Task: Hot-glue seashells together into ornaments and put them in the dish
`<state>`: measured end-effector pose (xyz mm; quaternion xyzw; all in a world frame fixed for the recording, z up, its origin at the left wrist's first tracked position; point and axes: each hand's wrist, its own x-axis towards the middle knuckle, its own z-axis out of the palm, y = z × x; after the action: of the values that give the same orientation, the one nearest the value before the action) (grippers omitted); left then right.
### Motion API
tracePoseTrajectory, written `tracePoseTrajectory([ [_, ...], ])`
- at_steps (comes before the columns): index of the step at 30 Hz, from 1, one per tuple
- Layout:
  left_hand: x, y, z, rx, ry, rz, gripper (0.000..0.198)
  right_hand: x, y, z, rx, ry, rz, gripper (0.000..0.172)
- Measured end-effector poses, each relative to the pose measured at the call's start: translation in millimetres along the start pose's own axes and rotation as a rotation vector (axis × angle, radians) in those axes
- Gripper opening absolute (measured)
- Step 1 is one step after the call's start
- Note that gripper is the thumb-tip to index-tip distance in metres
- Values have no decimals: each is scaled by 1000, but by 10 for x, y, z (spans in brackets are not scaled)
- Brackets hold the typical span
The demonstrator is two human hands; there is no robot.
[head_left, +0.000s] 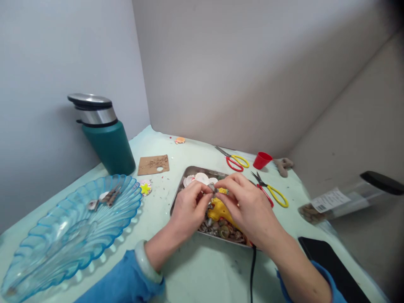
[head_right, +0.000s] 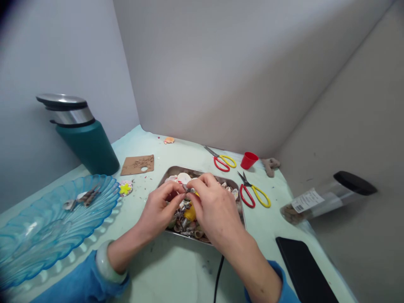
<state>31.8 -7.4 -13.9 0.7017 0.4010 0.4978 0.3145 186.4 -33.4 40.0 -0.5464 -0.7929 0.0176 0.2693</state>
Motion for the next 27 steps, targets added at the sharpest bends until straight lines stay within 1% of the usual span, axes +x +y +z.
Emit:
tracePoseTrajectory([
  [4, -27, 0, 3, 107, -24, 92, 11, 10, 0, 24, -28, -31, -19, 12],
  [9, -26, 17, 5, 124, -34, 93, 11, 14, -7, 12, -71, -50, -7, 10],
  [11, -16, 31, 1, 84, -26, 80, 11, 12, 7, -2, -21, -45, 6, 10],
  [14, 4, 60, -13, -51, -35, 57, 8, 11, 43, -23, 98, -6, 54, 10],
  [16, 17, 75, -23, -128, -74, 45, 14, 15, 60, -35, 182, 13, 88, 10],
  [19, 28, 79, -30, -162, -127, 8, 27, 28, 52, -49, 293, -10, 155, 11],
  [21, 29, 72, -29, -193, -138, -37, 26, 37, 36, -57, 345, -46, 199, 11],
  [24, 29, 59, -22, -248, -129, -90, 22, 40, 24, -63, 330, -51, 198, 11],
  [27, 33, 50, -13, -271, -117, -111, 20, 30, 30, -53, 221, 10, 129, 10],
])
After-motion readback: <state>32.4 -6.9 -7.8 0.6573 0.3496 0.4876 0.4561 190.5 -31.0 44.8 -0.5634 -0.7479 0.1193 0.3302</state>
